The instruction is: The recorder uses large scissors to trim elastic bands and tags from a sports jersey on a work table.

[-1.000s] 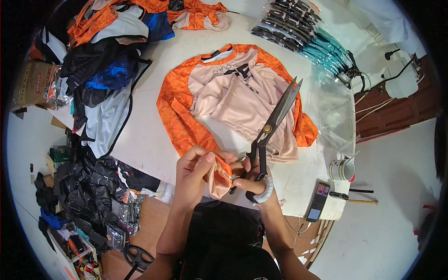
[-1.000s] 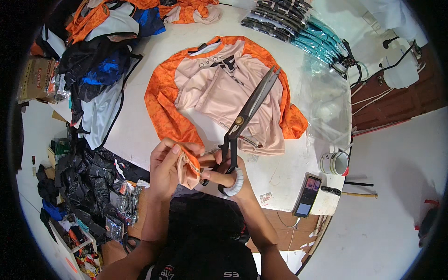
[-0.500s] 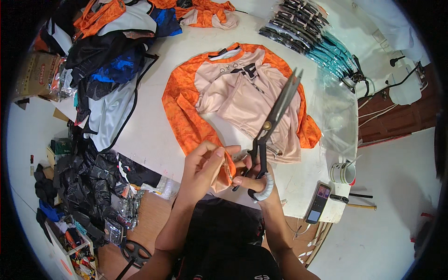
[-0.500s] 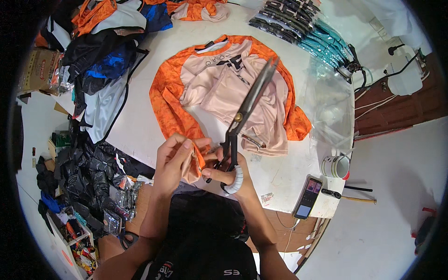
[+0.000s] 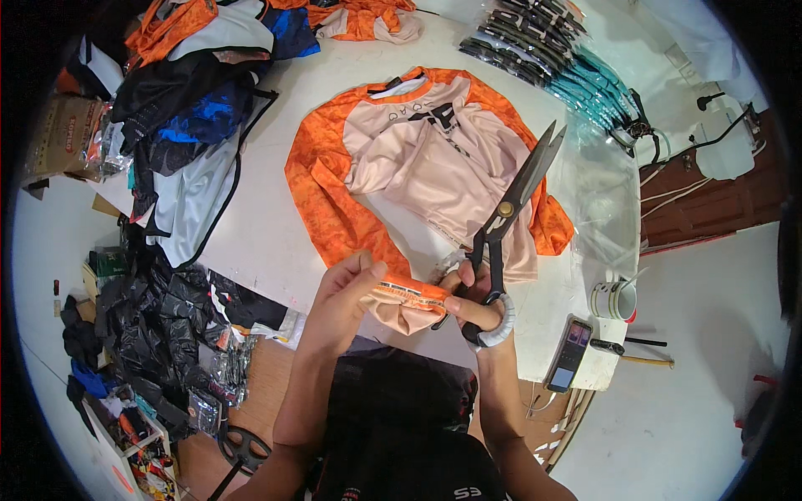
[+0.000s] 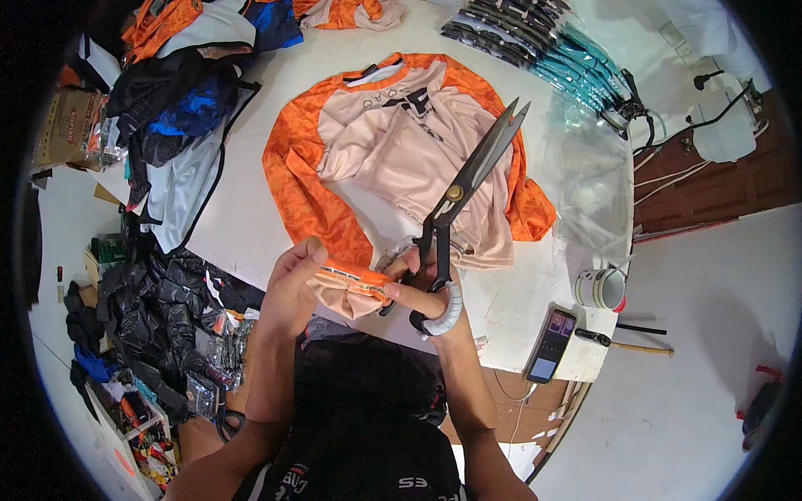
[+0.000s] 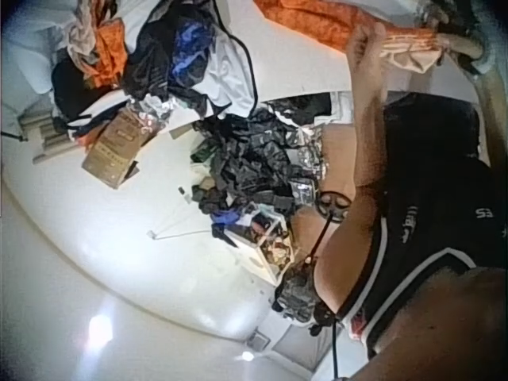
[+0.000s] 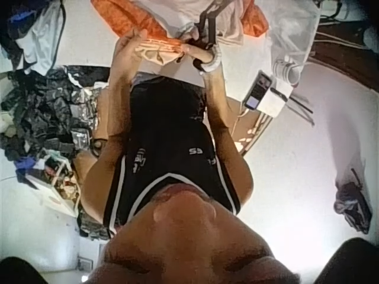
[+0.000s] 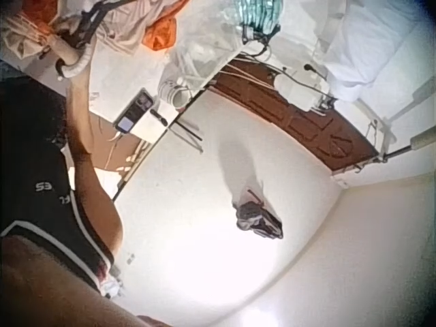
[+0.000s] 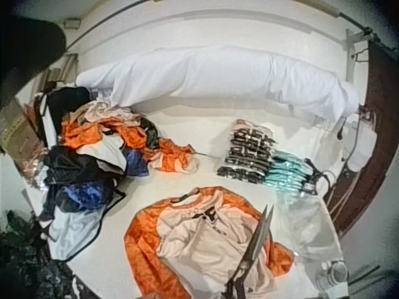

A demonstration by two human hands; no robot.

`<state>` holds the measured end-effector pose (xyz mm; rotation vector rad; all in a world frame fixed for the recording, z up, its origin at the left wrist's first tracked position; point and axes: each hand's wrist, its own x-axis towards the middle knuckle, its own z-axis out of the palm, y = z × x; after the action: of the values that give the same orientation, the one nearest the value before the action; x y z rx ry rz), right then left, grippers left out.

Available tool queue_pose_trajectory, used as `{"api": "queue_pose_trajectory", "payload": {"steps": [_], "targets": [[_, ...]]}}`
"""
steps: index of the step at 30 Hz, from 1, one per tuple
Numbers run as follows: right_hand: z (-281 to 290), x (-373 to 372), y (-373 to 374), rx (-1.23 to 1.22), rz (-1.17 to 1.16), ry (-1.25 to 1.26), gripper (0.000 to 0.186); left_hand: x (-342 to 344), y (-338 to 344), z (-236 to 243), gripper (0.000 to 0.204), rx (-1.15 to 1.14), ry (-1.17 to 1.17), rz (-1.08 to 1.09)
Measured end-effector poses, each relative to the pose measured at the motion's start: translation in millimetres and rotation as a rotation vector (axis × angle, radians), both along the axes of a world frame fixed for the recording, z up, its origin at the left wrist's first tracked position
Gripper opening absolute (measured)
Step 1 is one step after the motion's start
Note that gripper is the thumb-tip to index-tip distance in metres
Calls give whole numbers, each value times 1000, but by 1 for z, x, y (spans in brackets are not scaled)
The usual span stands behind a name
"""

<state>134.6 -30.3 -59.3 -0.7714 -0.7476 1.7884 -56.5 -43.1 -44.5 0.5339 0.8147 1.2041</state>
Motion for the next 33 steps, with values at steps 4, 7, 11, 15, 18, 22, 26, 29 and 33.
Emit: {"api": "queue_pose_trajectory", "payload": {"steps": [4,7,11,15,18,22,26,29,33], "targets": [[0,3,1,46,20,-39,37,3,-1,9,14,-56,138,-38],[5,4,2,103,-9,-121,35,-2,3,8,11,-41,60,-21],[23,28,3,114,46,-404,27,-15,19,25,13,-10,293,132],[29,47,0,176,242,-498,25,-31,33,33,20,145,489,303],[36,47,-5,184,484,-463,30,-40,38,39,19,180,561,309],[30,58,-13,78,655,-428,34,-47,43,51,19,222,575,309],[33,73,-21,-78,702,-426,38,-51,45,64,19,284,544,301],[33,82,-24,-178,726,-452,39,-54,47,62,19,288,567,211],[38,81,-25,-130,757,-494,42,-56,52,53,17,311,659,193]]}}
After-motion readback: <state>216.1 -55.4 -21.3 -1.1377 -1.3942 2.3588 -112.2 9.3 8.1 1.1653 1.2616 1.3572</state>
